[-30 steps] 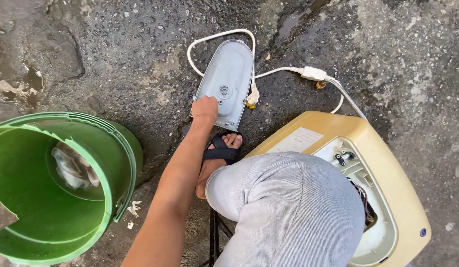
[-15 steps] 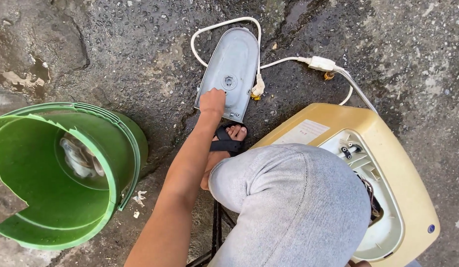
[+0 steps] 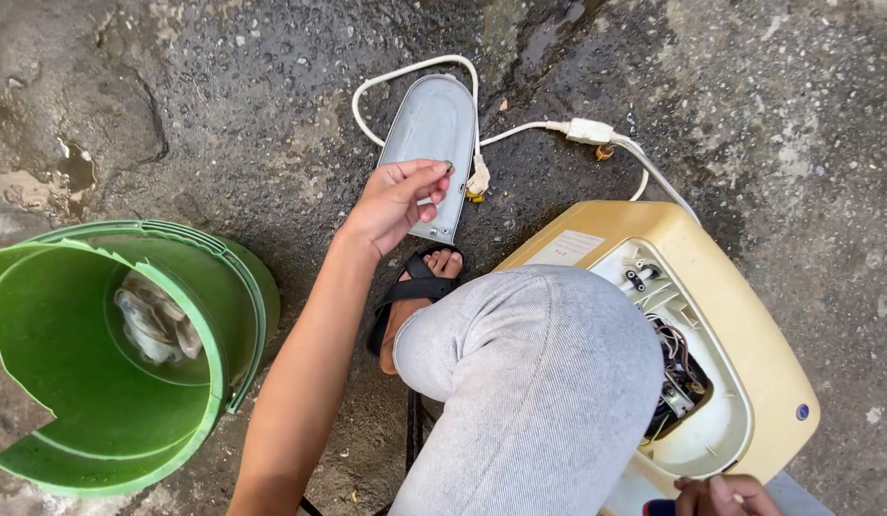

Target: The person is repairing a disassembled electric iron by working on its internal wiring. They use a screwdriver to tighten screws on the internal components and manipulate the wires with their hands. The iron's metal soleplate is detached and placed on the ground nearby.

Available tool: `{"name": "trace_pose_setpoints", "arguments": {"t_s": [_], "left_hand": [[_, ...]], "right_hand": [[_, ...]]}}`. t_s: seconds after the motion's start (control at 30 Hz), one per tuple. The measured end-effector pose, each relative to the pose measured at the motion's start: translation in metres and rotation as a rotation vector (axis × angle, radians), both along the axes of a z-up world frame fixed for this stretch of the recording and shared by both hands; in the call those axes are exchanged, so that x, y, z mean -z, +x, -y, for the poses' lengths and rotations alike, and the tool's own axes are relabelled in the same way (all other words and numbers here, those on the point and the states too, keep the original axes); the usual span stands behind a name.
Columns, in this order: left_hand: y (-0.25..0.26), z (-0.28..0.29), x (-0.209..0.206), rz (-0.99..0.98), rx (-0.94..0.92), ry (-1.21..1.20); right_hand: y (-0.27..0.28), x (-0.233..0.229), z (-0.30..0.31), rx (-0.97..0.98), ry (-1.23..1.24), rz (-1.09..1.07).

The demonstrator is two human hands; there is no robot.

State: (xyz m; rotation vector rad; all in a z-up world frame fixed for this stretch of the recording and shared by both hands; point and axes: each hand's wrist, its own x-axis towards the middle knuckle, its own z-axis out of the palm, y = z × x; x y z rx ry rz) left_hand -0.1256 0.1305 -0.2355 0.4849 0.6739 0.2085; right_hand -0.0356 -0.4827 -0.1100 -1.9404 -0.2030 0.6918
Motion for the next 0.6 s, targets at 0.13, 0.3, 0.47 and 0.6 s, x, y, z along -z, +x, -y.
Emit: {"name": "trace_pose_setpoints", "arguments": {"t_s": [0.13,0.3,0.47,0.6], "left_hand": [[0.018,0.017,-0.035,0.2,-0.008,-0.117],[0.06,0.019,-0.087,0.243,0.109,-0.041],[0.096,0.023,-0.09,0.191,0.23,0.087],[0.099,0.022,-0.081,0.158,0.227,0.127]], "right_hand": [[0.032,-0.109,-0.21,-0.013,-0.259,0.188],[0.093,-0.16,-0.381,-0.284,-0.301,0.315],[0.137,-0.107,-0.445,-0.607,-0.01,0.326],[0.148,-0.083,-0.458,-0.641,0.029,0.188]]}}
